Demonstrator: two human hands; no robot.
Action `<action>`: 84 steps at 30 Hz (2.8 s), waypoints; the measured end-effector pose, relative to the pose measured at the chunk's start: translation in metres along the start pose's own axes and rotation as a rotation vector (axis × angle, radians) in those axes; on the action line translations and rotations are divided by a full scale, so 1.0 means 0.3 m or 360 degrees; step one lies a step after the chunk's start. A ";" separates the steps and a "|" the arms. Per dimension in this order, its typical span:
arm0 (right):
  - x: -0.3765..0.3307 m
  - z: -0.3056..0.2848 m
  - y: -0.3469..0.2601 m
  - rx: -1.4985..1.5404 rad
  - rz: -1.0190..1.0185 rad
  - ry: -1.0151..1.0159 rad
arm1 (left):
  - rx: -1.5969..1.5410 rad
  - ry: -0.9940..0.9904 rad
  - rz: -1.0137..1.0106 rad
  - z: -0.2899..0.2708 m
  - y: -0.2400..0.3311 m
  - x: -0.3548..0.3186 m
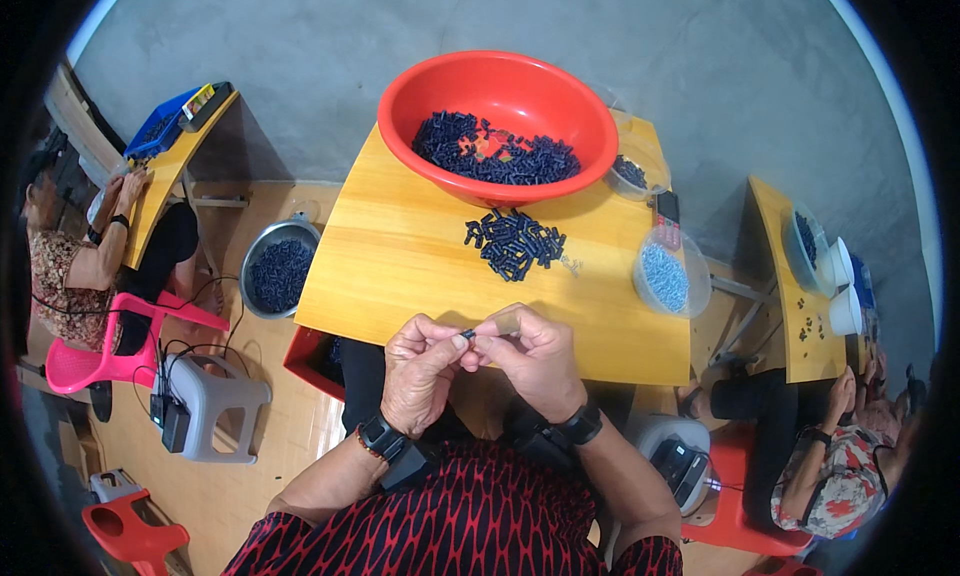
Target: Manually assembling small black plastic components by hand at a workstation.
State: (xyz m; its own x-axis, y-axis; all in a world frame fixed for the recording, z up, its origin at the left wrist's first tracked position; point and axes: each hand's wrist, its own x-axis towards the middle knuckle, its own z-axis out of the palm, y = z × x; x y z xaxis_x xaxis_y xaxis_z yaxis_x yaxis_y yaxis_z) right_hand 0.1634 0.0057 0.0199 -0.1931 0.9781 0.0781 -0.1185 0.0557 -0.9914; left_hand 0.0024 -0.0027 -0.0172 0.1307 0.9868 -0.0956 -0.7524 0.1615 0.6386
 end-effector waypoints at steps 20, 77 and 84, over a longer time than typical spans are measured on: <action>0.271 -0.048 0.019 -0.1011 0.0026 -0.0114 | 0.0178 0.0331 0.0247 -0.036 0.014 0.051; 0.048 -0.026 -0.004 -0.0258 -0.0125 -0.0079 | 0.0243 -0.0157 -0.0151 -0.042 0.002 0.036; 0.059 -0.031 -0.005 -0.0552 -0.0406 -0.0084 | 0.0208 -0.0170 -0.0201 -0.045 0.002 0.037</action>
State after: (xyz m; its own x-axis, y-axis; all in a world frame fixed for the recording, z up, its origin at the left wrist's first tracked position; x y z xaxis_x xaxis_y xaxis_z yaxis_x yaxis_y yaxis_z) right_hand 0.1694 0.0248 0.0219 -0.2508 0.9131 0.3213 0.1639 0.3672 -0.9156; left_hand -0.0053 0.0086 -0.0283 0.2916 0.9508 -0.1043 -0.6366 0.2743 0.7208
